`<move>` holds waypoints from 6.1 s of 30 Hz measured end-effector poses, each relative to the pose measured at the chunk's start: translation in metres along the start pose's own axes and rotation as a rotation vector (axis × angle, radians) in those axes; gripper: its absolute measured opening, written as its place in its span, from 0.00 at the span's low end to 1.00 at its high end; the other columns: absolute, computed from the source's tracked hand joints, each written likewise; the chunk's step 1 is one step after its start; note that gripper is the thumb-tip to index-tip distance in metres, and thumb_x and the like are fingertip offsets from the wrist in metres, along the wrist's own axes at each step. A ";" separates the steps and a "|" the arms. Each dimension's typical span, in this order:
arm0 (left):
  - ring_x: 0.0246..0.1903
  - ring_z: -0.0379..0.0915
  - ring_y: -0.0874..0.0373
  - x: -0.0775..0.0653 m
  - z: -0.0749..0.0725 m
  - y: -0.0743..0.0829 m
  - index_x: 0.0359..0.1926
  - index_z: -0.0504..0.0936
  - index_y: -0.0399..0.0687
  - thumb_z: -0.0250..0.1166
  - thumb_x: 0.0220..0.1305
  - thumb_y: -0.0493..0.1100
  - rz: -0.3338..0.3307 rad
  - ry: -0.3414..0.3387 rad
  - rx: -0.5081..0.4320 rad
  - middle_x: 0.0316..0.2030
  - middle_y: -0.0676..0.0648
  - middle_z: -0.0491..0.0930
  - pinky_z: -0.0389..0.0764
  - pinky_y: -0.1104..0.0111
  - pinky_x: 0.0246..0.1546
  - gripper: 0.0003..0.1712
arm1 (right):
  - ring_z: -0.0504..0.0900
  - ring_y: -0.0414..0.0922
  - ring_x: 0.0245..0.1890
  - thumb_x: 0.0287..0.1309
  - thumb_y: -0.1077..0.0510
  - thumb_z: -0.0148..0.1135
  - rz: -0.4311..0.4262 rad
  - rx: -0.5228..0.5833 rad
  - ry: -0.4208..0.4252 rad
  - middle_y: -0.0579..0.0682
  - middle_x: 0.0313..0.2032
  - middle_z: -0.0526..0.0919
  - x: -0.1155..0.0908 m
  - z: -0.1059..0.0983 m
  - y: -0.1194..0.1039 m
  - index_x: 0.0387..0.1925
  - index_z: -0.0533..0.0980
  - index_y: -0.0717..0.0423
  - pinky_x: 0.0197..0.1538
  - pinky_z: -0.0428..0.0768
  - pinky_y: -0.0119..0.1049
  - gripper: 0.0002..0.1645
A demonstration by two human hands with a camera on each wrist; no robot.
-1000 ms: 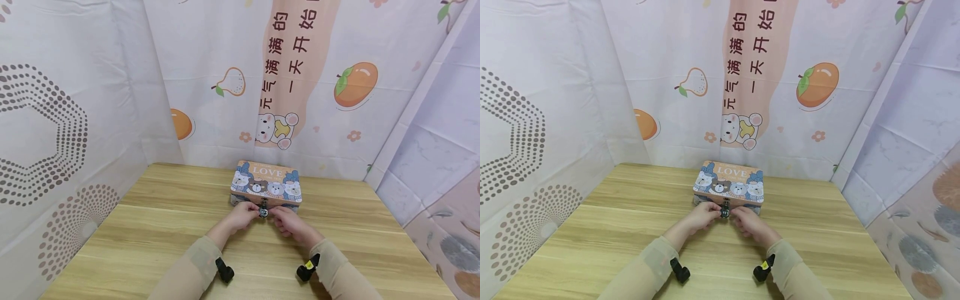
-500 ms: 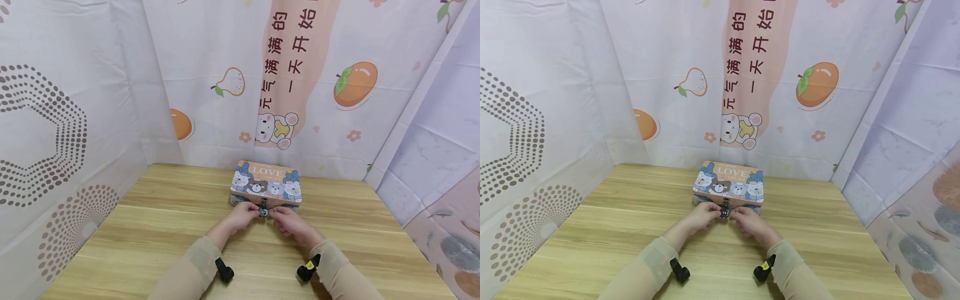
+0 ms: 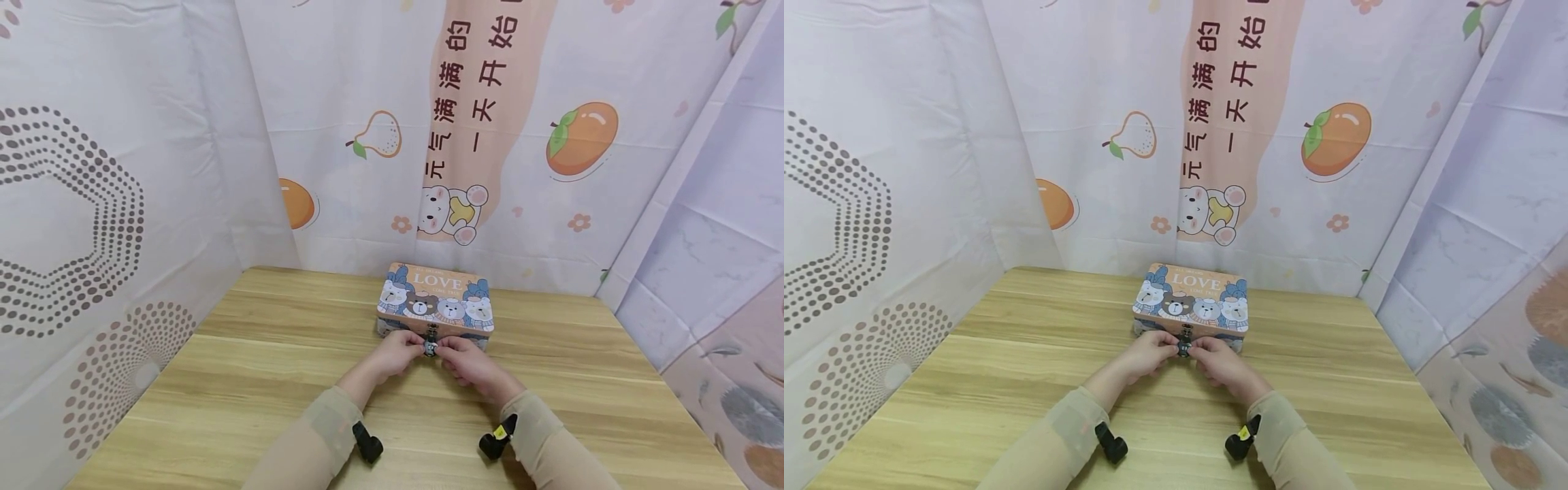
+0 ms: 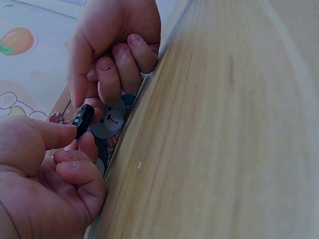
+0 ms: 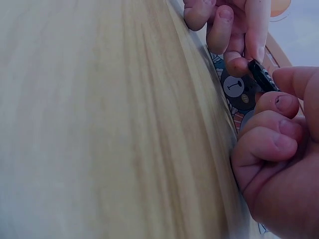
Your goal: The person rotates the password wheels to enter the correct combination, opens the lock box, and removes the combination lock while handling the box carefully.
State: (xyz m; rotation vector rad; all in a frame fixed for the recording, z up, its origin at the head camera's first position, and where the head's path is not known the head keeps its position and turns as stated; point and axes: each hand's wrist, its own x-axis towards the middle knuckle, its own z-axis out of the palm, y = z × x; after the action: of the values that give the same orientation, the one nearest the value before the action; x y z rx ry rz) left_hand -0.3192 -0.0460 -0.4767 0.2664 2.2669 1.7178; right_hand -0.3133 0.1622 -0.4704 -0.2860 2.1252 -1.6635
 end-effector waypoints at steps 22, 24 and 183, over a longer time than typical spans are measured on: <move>0.16 0.61 0.62 0.001 0.002 -0.001 0.49 0.81 0.37 0.59 0.74 0.38 0.012 0.003 0.002 0.36 0.47 0.81 0.65 0.72 0.14 0.09 | 0.56 0.38 0.13 0.74 0.53 0.53 0.006 0.028 0.016 0.44 0.18 0.63 0.005 0.007 0.001 0.47 0.74 0.63 0.16 0.56 0.29 0.15; 0.15 0.61 0.62 0.001 0.002 -0.001 0.48 0.81 0.37 0.59 0.74 0.38 0.012 0.004 0.003 0.36 0.47 0.81 0.64 0.72 0.14 0.09 | 0.56 0.38 0.13 0.74 0.53 0.53 0.005 0.028 0.018 0.44 0.18 0.63 0.006 0.007 0.002 0.47 0.74 0.63 0.16 0.56 0.29 0.15; 0.14 0.60 0.62 0.002 0.002 -0.003 0.47 0.81 0.38 0.60 0.74 0.38 0.016 0.003 0.005 0.34 0.47 0.80 0.64 0.72 0.13 0.08 | 0.55 0.38 0.13 0.77 0.52 0.49 0.001 0.051 -0.077 0.44 0.18 0.61 0.010 0.005 0.005 0.35 0.68 0.60 0.16 0.55 0.29 0.16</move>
State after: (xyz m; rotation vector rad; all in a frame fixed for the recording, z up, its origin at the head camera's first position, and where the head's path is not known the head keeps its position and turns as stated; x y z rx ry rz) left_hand -0.3203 -0.0446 -0.4802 0.2840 2.2775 1.7219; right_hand -0.3191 0.1550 -0.4777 -0.3283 2.0229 -1.6764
